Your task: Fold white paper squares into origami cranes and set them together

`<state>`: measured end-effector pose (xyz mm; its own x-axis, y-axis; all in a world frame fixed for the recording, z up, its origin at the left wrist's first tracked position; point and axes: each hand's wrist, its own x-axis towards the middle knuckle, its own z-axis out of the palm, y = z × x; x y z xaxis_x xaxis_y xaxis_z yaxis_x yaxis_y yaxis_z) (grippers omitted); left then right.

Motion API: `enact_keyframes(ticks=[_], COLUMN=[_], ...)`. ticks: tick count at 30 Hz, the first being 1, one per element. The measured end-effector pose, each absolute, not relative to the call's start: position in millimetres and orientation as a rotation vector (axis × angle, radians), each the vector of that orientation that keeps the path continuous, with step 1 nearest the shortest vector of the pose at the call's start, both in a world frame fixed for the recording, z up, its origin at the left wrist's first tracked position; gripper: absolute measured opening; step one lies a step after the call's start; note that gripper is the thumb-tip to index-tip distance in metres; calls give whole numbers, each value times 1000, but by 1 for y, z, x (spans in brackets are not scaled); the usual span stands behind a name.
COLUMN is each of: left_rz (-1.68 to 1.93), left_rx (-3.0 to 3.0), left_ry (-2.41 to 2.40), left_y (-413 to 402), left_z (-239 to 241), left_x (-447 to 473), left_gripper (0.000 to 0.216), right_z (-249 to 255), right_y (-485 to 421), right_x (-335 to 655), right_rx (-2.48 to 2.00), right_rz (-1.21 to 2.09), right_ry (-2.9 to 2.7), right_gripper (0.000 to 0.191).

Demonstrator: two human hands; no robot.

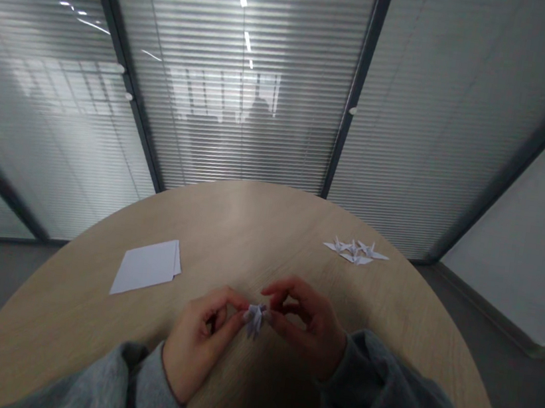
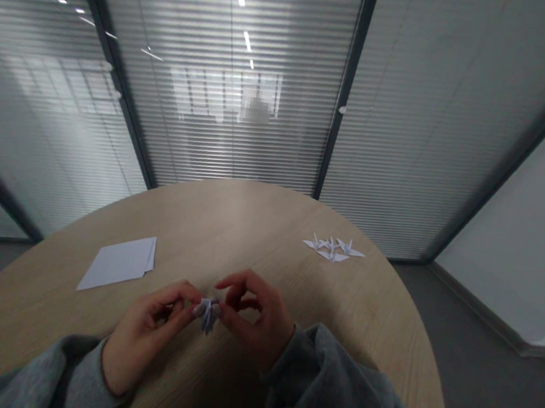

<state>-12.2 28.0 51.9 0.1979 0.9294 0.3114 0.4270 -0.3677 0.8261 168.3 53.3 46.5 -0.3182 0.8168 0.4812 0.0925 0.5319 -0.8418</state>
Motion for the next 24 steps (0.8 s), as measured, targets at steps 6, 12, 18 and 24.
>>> enact_keyframes(ticks=[6, 12, 18, 24], left_rz=[1082, 1156, 1215, 1202], left_rx=[1946, 2078, 2175, 2181], left_ry=[1279, 1209, 1115, 1185], left_y=[27, 25, 23, 23], left_z=[55, 59, 59, 55], left_x=[-13, -12, -10, -9], left_gripper=[23, 18, 6, 4], right_z=[50, 50, 49, 47], right_y=[57, 58, 58, 58], right_x=[170, 170, 170, 170], right_rx=[-641, -643, -668, -691], right_rz=[829, 792, 801, 891], right_ry=[-1855, -1860, -1808, -1737], right_gripper=[15, 14, 17, 21])
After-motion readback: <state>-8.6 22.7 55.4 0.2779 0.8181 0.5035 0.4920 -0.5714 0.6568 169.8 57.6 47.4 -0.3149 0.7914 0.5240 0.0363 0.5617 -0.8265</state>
